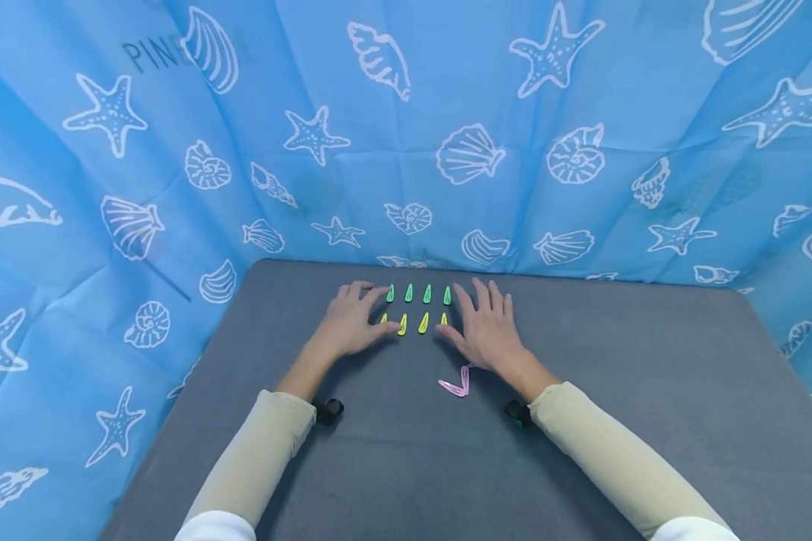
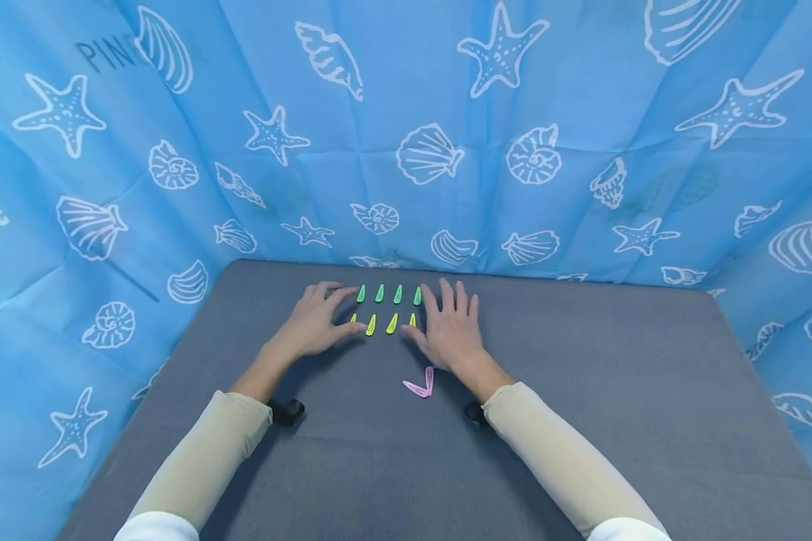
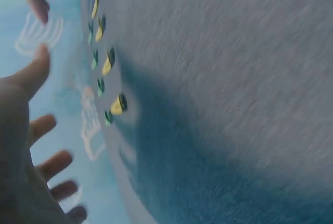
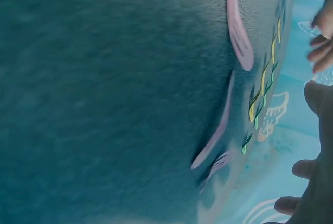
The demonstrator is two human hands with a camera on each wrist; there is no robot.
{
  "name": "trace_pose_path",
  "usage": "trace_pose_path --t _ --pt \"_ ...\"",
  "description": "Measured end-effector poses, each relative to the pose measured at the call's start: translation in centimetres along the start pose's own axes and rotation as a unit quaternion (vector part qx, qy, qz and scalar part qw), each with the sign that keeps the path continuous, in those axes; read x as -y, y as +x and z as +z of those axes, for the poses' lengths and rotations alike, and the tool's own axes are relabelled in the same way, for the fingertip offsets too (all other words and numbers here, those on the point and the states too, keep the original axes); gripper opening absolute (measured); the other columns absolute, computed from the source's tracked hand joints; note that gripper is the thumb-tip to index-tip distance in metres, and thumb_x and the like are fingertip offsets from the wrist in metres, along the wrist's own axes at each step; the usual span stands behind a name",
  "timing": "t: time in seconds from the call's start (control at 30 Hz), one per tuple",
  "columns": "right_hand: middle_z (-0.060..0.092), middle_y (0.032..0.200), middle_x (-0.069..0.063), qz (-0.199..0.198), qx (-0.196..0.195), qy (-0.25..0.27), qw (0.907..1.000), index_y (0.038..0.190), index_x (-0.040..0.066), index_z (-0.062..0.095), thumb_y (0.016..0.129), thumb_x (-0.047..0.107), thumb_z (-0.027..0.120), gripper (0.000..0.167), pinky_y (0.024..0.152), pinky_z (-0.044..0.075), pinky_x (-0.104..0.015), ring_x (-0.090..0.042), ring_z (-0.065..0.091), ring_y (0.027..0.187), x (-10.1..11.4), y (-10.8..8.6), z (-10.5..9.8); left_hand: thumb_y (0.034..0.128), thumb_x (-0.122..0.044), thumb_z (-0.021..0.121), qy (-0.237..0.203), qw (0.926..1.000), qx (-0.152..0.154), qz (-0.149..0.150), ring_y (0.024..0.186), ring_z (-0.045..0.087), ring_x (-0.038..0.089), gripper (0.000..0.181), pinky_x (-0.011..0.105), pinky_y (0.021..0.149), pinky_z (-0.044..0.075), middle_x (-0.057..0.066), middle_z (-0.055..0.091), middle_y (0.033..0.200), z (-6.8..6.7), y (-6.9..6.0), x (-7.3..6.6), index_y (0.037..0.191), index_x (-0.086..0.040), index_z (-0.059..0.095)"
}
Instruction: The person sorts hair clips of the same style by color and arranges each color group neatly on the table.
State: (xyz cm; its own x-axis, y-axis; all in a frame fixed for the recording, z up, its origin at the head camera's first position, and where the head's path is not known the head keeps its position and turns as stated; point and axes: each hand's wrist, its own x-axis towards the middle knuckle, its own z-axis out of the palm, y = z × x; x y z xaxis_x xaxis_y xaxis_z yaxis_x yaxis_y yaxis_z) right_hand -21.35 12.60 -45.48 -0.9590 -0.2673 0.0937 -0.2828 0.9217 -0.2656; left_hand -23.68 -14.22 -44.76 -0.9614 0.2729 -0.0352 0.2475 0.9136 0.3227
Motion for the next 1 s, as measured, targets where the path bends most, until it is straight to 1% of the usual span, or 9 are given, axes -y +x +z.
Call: trace_pose_path --t 0.1,0.2,0.3,0.37,0.53,0.7,0.83,0.9,1.0 --pt "0.018 0.168 -0.024 0.001 0.017 -0.005 0.9998 0.162 0.014 0.027 0.097 0.065 0.053 0.086 0.12 0.011 -0.073 -0.051 0.013 0.155 -0.5 -0.4 0.0 0.0895 -0.072 0.061 0.029 0.9994 -0.015 0.008 0.159 0.011 0.039 0.087 0.062 0.125 0.014 0.009 0.021 0.17 0.4 -0.6 -0.7 0.161 -0.034 0.028" --pt "0.012 0.17 -0.023 0.008 0.031 -0.004 0.9995 0.163 0.016 0.023 0.097 0.067 0.051 0.088 0.12 0.007 -0.073 -0.051 0.007 0.156 -1.1 -0.8 0.0 0.0878 -0.078 0.056 0.067 0.9974 -0.019 0.02 0.16 -0.005 0.039 0.094 0.064 0.126 0.004 0.004 0.006 0.174 1.1 -1.2 -1.4 0.163 -0.039 0.015" --pt "0.011 0.17 -0.023 0.013 0.037 0.005 0.9992 0.163 0.015 0.023 0.097 0.066 0.052 0.088 0.119 0.008 -0.075 -0.051 0.006 0.156 -1.6 -1.4 -0.1 0.0863 -0.082 0.052 0.089 0.9954 -0.013 0.034 0.16 -0.012 0.039 0.097 0.065 0.125 0.0 0.0 -0.002 0.175 1.6 -2.0 -2.2 0.163 -0.042 0.008" --pt "0.012 0.169 -0.024 0.013 0.039 0.007 0.9991 0.163 0.015 0.023 0.097 0.065 0.053 0.088 0.119 0.009 -0.075 -0.052 0.006 0.156 -2.0 -1.9 -0.2 0.0863 -0.082 0.053 0.089 0.9951 -0.012 0.042 0.16 -0.013 0.038 0.097 0.065 0.125 0.0 -0.001 -0.003 0.175 1.9 -2.6 -2.9 0.163 -0.043 0.008" --pt "0.012 0.169 -0.025 0.006 0.053 0.003 0.9986 0.163 0.014 0.024 0.096 0.065 0.054 0.089 0.119 0.01 -0.074 -0.053 0.008 0.155 -2.8 -3.2 -0.6 0.086 -0.078 0.059 0.071 0.9951 -0.015 0.067 0.16 -0.008 0.04 0.096 0.067 0.124 0.005 0.001 0.004 0.175 2.9 -4.3 -4.7 0.163 -0.039 0.017" --pt "0.017 0.168 -0.027 -0.005 0.06 0.004 0.9982 0.162 0.011 0.027 0.095 0.063 0.058 0.09 0.118 0.016 -0.074 -0.054 0.014 0.154 -3.3 -4.8 -0.8 0.0854 -0.075 0.062 0.05 0.9948 0.004 0.089 0.16 -0.003 0.043 0.098 0.069 0.123 0.007 0.004 0.008 0.174 3.8 -5.7 -6.2 0.164 -0.036 0.018" --pt "0.023 0.165 -0.029 -0.021 0.057 0.014 0.9981 0.16 0.009 0.031 0.094 0.061 0.062 0.089 0.115 0.022 -0.074 -0.056 0.021 0.151 -3.6 -5.7 -0.7 0.0843 -0.073 0.066 0.039 0.9962 0.014 0.077 0.16 0.003 0.043 0.099 0.069 0.123 0.011 0.003 0.013 0.173 4.2 -6.0 -7.0 0.163 -0.038 0.017" --pt "0.023 0.165 -0.029 -0.023 0.062 0.023 0.9975 0.16 0.009 0.031 0.093 0.06 0.064 0.09 0.115 0.024 -0.074 -0.055 0.023 0.15 -3.9 -6.0 -0.5 0.0836 -0.068 0.071 0.011 0.9977 0.018 0.065 0.158 0.01 0.042 0.099 0.068 0.122 0.015 0.005 0.018 0.171 4.3 -6.1 -7.3 0.163 -0.039 0.019" --pt "0.026 0.164 -0.029 -0.029 0.072 0.049 0.9957 0.159 0.01 0.032 0.093 0.056 0.067 0.088 0.113 0.026 -0.075 -0.055 0.029 0.148 -4.2 -6.2 -0.6 0.0812 -0.058 0.08 -0.046 0.9976 0.018 0.048 0.151 0.024 0.04 0.098 0.065 0.117 0.026 0.01 0.028 0.165 4.5 -6.0 -7.8 0.161 -0.035 0.028"
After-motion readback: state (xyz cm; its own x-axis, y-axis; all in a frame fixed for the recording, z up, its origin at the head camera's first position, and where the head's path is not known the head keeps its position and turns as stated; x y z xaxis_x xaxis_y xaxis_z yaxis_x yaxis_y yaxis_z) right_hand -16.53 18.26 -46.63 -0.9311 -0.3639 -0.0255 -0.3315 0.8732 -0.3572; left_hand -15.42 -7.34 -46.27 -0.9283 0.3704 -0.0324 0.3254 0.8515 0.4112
